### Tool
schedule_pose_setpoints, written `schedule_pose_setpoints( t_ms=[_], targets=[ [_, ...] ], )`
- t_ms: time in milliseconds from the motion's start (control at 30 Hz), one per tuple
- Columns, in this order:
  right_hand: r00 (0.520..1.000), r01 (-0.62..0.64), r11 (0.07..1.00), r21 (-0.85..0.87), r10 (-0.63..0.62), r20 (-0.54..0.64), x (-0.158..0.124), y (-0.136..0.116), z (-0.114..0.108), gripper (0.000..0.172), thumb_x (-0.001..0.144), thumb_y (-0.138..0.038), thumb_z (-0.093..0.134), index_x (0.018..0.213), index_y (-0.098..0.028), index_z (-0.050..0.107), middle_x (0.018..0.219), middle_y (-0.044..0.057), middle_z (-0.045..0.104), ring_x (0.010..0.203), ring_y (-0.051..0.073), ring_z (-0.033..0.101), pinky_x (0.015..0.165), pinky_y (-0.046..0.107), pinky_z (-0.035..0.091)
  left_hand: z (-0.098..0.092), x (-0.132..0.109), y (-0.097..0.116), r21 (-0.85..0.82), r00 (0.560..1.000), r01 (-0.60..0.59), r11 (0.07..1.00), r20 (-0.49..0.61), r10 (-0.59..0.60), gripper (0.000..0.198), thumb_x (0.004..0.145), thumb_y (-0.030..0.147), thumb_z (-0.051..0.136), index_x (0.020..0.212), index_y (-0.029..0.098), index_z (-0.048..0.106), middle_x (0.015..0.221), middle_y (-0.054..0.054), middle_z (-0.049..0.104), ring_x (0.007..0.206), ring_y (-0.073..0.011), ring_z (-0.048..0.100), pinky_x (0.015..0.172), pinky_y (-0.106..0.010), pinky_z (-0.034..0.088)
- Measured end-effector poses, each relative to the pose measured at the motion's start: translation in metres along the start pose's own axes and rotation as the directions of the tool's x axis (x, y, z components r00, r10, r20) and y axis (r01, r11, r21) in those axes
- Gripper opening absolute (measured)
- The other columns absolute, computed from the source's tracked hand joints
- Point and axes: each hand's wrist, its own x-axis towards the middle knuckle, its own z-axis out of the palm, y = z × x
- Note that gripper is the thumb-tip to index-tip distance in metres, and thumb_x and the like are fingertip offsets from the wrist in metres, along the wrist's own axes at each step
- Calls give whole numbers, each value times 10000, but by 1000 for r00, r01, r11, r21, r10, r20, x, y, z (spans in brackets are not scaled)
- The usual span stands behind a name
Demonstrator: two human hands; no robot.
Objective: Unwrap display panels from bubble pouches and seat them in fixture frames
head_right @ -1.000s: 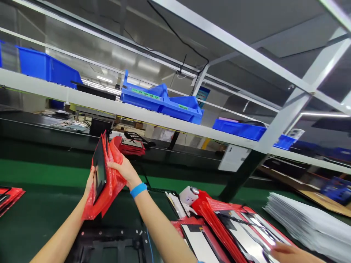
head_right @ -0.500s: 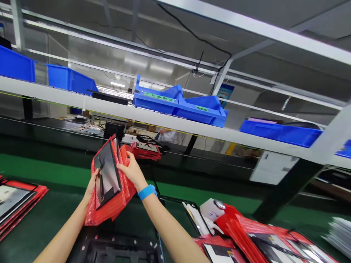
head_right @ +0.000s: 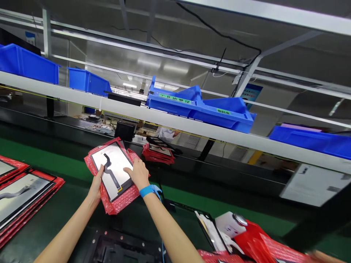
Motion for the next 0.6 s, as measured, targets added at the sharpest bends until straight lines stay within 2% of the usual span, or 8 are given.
schedule_pose_setpoints(
  t_ms=[233, 400, 500, 600],
  targets=[
    [993, -87, 996, 35, 84, 82, 22, 0, 17, 348, 789, -370, 742, 986, -143, 567, 1029, 91, 581, 934, 235, 583, 789, 361, 447, -16, 6, -13, 0, 999, 28, 1000, -35, -28, 492, 795, 473, 694, 1141, 128, 639, 952, -178, 741, 851, -304, 731, 737, -354, 608],
    [982, -113, 975, 189, 81, 170, 37, 8, 28, 289, 880, -425, 653, 900, -140, 610, 848, 18, 619, 760, 158, 601, 725, 331, 498, -25, 13, -17, 6, 998, 35, 999, -52, -35, 562, 812, 595, 604, 1154, 149, 628, 989, -174, 734, 873, -303, 727, 745, -377, 607],
    [986, -104, 952, 289, 61, 155, 43, 15, 25, 275, 897, -412, 638, 878, -138, 627, 832, 11, 627, 747, 152, 605, 721, 324, 505, -24, 16, -18, 0, 998, 20, 1000, -56, -20, 628, 820, 653, 542, 1185, 147, 607, 1010, -174, 728, 896, -307, 721, 764, -416, 604],
    [993, -88, 921, 380, 52, 104, 47, 26, 18, 220, 878, -367, 671, 892, -149, 641, 870, 16, 637, 810, 165, 607, 777, 345, 499, -20, 18, -20, -8, 999, -19, 1000, -46, 18, 567, 829, 591, 589, 1218, 179, 586, 1066, -148, 718, 900, -289, 718, 791, -422, 599]
  ],
)
